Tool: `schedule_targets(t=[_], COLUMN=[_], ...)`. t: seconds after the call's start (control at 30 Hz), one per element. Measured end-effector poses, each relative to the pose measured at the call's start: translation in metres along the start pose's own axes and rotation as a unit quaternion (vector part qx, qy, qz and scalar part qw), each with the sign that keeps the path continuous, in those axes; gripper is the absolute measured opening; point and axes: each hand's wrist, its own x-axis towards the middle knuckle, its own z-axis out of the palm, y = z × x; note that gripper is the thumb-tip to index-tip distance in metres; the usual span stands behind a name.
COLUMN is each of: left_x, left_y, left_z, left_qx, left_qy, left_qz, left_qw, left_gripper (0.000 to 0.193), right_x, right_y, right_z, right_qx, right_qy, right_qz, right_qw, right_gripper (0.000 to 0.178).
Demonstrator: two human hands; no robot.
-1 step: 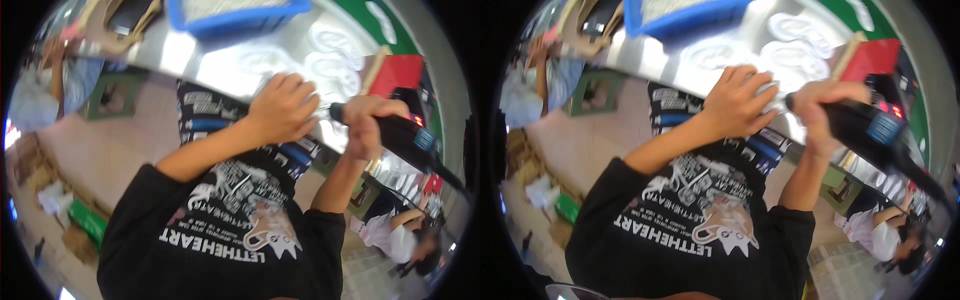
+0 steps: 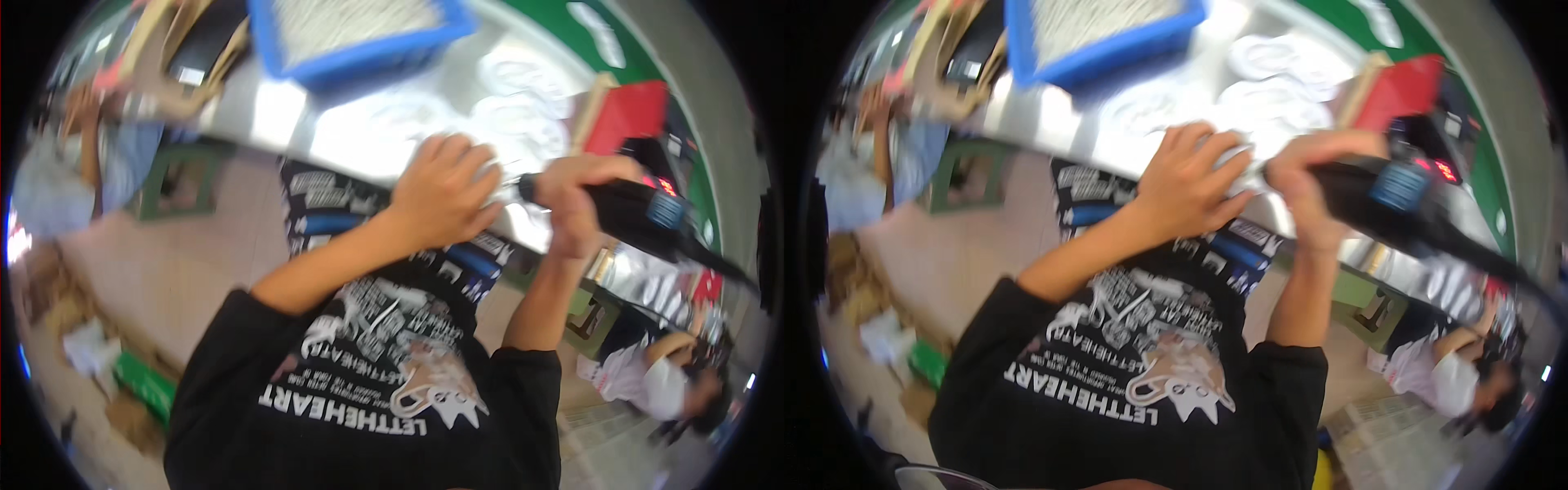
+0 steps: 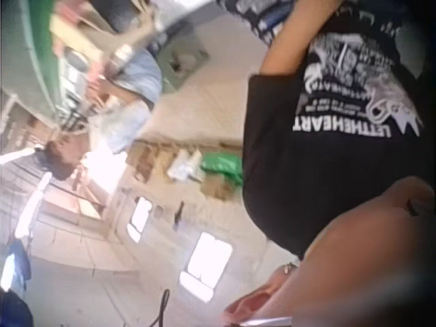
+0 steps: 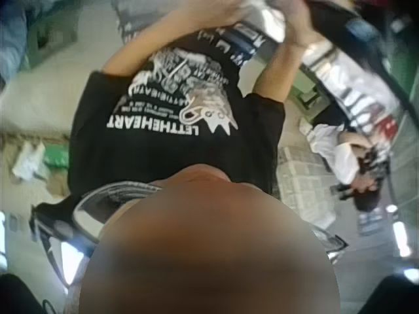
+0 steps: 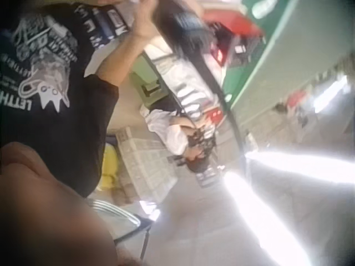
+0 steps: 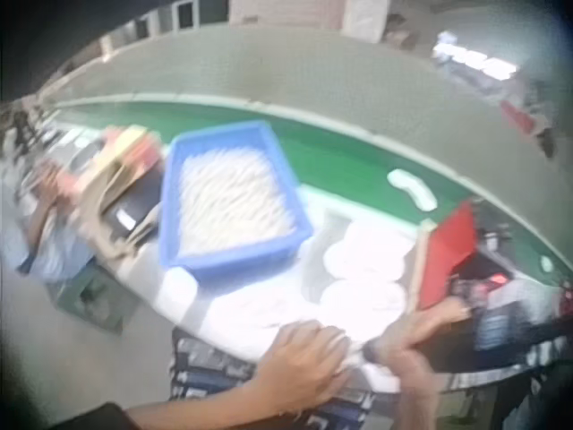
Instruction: Assemble small plastic components into a base frame and secure them using an electric screwdriver.
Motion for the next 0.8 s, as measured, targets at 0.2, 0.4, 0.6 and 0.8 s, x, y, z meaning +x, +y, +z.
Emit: schedule_targets(t=[0.2, 0.4, 0.6, 0.8], left_x=[-0.013, 0.003, 0.013, 0.037], left_y=[0.001, 0.023, 0.025, 0.007], left_z=[0.017, 0.017, -0.006, -0.055], left_qx=[0.033, 0.034, -0.008, -0.097], left_qy=[-0.059, -0.046, -0.123, -0.192], left_qz=[-0.004, 0.074, 0.075, 0.023], left_qw=[0.998, 0.996, 0.990, 0.976], left_gripper=[0.044, 0.045, 0.038, 0.028], right_x=[-0.011, -0.014, -0.099, -0.154], right_y=[0.027, -0.064, -0.095, -0.059], right_z=[-0.001, -0.015, -0.058, -0.081], right_qx=[-0.083, 0.057, 0.211, -0.122], right_qy=[0.043, 0.099, 0.203, 0.189], right_qz=[0.222, 0.040, 0.119, 0.167], right_qw=[0.971, 0.993, 0.949, 0.960], right_gripper=[0.053, 0.028, 0.026, 0.030])
